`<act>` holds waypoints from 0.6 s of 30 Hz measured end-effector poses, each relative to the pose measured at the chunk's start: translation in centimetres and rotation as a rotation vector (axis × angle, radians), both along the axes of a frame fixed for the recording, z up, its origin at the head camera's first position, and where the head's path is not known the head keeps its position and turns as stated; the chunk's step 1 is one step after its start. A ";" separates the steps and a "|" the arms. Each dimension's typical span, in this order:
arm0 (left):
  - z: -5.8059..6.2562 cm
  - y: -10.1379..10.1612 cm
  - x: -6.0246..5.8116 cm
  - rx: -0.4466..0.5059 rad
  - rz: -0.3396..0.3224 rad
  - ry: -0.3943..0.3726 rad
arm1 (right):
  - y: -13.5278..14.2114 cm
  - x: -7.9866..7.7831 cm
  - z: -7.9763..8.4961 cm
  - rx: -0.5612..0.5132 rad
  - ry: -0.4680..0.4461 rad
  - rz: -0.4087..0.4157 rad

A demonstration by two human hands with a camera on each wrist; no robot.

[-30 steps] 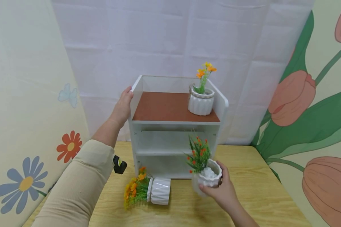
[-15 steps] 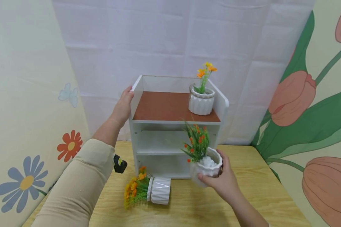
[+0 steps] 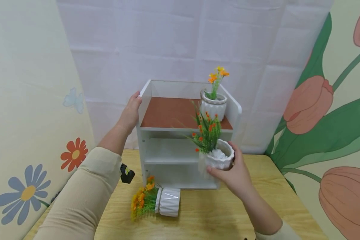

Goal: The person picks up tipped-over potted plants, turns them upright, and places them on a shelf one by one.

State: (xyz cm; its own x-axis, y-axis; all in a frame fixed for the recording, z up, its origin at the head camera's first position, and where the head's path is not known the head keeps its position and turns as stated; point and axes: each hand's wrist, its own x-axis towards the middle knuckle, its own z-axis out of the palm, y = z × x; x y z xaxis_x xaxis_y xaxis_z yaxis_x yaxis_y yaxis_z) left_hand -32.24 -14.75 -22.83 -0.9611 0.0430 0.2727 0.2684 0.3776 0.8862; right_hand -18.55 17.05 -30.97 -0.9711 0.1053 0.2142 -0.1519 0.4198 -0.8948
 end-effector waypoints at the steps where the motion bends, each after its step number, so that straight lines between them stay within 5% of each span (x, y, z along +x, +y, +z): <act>1: 0.0 0.0 0.0 0.000 -0.001 -0.001 | -0.1 -0.1 0.3 -0.004 -0.001 0.001; 18: 0.1 0.0 0.3 0.004 -0.008 0.005 | -1.2 -2.4 4.0 -0.042 0.045 0.071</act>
State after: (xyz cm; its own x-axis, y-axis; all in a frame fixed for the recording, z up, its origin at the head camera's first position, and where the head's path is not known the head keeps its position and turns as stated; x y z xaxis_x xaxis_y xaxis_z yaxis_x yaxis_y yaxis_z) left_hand -31.98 -14.75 -22.75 -0.9593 0.0493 0.2780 0.2760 0.3720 0.8863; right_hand -20.94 15.85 -26.94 -0.9659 0.0460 0.2547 -0.2206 0.3683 -0.9032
